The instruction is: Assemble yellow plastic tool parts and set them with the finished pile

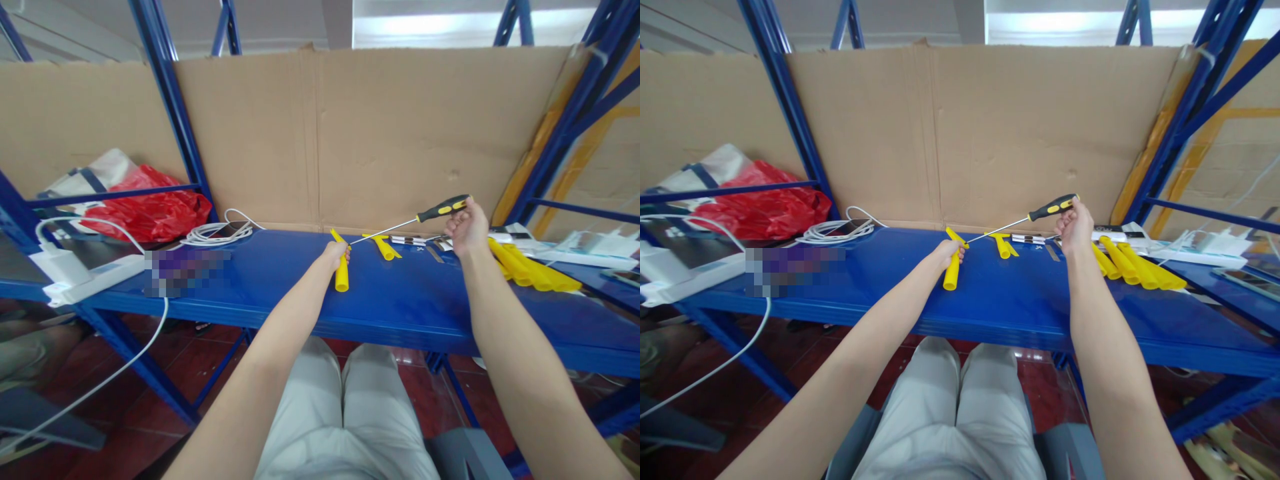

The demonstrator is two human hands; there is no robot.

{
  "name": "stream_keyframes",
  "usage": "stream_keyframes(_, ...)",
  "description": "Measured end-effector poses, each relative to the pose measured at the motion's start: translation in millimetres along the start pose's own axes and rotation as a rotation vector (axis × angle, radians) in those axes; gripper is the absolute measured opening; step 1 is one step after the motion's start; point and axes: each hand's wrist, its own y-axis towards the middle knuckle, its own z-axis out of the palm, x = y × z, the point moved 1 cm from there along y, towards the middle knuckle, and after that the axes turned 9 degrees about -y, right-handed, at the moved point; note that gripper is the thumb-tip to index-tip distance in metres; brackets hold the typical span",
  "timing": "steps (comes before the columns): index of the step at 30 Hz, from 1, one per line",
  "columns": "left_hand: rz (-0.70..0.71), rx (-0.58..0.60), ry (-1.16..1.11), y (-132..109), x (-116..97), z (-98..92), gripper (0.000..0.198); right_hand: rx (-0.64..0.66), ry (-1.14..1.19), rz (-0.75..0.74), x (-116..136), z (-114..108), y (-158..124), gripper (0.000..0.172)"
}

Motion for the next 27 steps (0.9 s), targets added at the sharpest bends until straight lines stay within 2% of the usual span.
stream_keyframes(4, 0.006, 0.000, 0.004, 2, 1, 0.3, 0.016, -0.013, 0.012, 0.044, -1, -2, 0, 0.048)
stream_keyframes(9, 0.011, -0.013, 0.002, 2, 1, 0.1, 0.017, 0.037, -0.020, 0.007, -4, -5, 3, 0.054)
stream_keyframes(13, 0.013, -0.019, 0.001, -1, 0, 0.2, 0.018, 0.029, -0.009, 0.026, 1, -2, -1, 0.039)
stream_keyframes(16, 0.012, -0.018, 0.001, -3, -1, 0.4, 0.019, 0.058, -0.028, 0.018, 3, -1, -2, 0.035)
stream_keyframes(22, 0.015, -0.010, -0.002, -6, -1, 0.4, 0.019, 0.027, -0.066, -0.043, -6, -7, 8, 0.048)
stream_keyframes(27, 0.020, -0.003, 0.001, -6, -1, 1.2, 0.019, -0.017, -0.055, -0.014, -9, -9, 12, 0.053)
